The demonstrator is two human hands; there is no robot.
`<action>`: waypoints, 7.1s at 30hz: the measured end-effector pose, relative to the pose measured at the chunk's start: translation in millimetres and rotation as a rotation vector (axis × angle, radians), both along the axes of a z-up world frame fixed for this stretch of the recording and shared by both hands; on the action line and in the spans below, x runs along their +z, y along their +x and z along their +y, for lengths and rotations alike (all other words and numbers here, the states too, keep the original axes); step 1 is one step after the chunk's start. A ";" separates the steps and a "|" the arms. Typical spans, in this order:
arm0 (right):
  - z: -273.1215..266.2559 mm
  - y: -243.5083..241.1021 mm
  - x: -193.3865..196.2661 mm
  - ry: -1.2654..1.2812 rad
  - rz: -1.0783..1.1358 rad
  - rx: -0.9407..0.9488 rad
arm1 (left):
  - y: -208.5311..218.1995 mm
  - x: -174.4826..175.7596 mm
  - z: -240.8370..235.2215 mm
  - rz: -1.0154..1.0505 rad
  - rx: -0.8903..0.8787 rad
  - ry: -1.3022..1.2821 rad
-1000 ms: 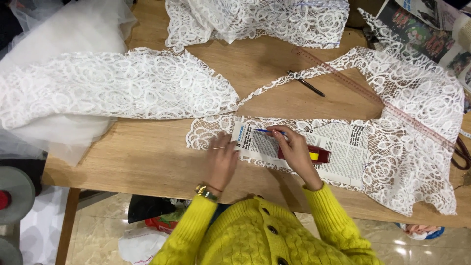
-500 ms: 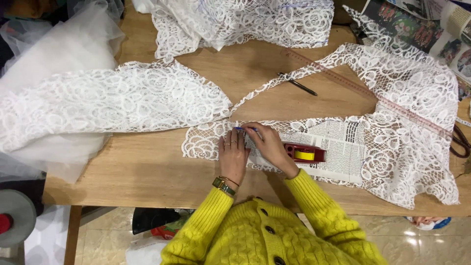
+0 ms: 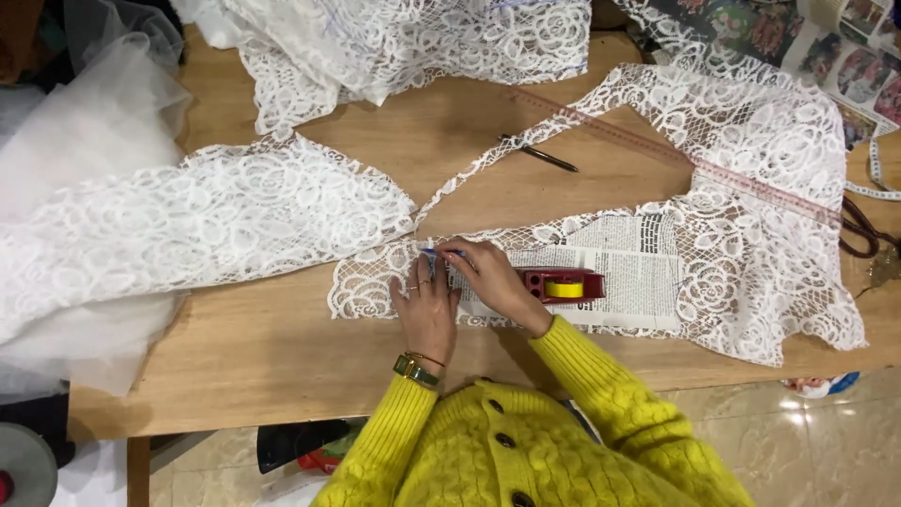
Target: The person lays a piece of white lace fabric on a wooden table and places a newspaper on top of it. They then use a ruler and a pen to mark measurements on the newspaper and the lace fabric.
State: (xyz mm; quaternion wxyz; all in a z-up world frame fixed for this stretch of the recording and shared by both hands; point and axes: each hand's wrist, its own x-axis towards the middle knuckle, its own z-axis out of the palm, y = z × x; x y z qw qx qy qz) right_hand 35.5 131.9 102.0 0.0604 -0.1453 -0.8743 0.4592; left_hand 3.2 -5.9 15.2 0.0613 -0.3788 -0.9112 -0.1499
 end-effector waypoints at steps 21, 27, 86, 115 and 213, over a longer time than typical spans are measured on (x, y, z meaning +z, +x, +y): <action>16.3 -1.3 15.7 0.127 -0.031 0.088 | -1.7 -12.5 2.6 0.019 -0.010 0.008; 41.0 26.2 22.8 0.183 -0.102 0.057 | -2.1 -16.8 5.5 -0.065 -0.009 -0.009; 81.7 73.4 45.3 0.148 -0.228 -0.138 | 9.0 1.9 63.6 -0.063 -0.390 -0.014; 116.3 103.1 51.9 0.165 -0.255 -0.295 | 10.2 21.0 63.4 -0.177 -0.426 -0.268; 232.6 141.3 11.5 0.101 -0.133 -0.023 | 142.7 40.1 230.6 -0.199 -0.160 -0.342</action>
